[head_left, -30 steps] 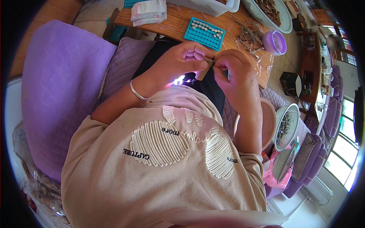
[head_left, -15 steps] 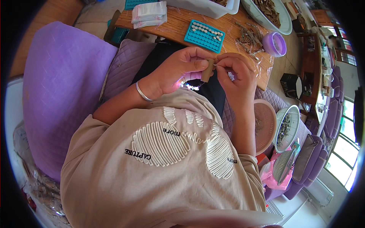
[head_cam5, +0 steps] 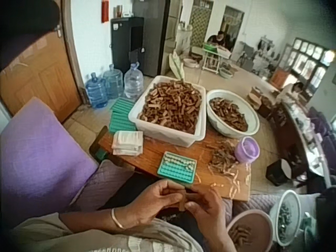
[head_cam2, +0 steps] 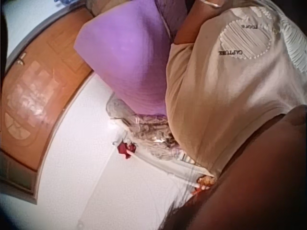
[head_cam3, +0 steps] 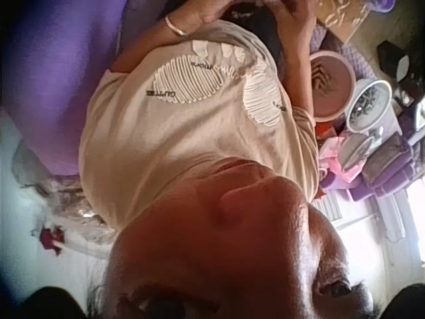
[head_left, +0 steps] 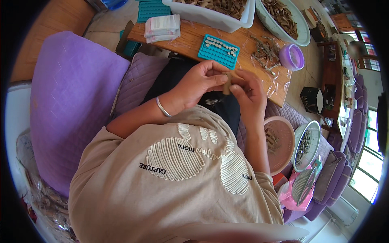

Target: The person assembles small objects by hand, inserting a small component into a wooden block and securing it.

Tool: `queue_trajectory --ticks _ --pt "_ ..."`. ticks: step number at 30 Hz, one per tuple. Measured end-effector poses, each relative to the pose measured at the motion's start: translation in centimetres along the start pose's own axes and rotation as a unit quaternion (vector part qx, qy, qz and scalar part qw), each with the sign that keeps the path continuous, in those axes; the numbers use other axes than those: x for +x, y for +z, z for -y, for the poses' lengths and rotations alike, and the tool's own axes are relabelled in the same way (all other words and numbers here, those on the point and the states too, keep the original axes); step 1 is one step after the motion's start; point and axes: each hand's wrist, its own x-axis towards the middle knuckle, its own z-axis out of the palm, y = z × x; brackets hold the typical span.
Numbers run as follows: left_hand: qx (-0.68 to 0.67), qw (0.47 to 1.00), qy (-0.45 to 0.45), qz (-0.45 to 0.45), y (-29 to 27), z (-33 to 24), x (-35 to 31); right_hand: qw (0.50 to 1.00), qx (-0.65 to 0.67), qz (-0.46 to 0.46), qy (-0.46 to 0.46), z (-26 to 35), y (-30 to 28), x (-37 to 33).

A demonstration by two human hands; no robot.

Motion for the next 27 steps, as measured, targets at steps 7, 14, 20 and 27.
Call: queue_trajectory --ticks 7,14,20,27 --pt "0.471 0.858 0.201 0.045 1.4 -0.4 5.1 0.965 -0.006 -0.136 0.224 -0.8 -5.5 -4.4" --pt "0.777 0.485 0.386 -0.112 -8.1 -12.9 21.2 0.814 -0.501 -0.011 0.293 -5.6 -17.8 -13.6" --pt "0.84 0.519 0.113 -0.112 -7.2 -16.9 26.7 0.71 -0.597 -0.045 0.369 -5.4 -17.6 -13.0" --pt "0.941 0.288 0.175 -0.043 -7.7 -17.4 27.0 0.878 -0.452 -0.128 0.091 -3.6 -12.6 1.3"
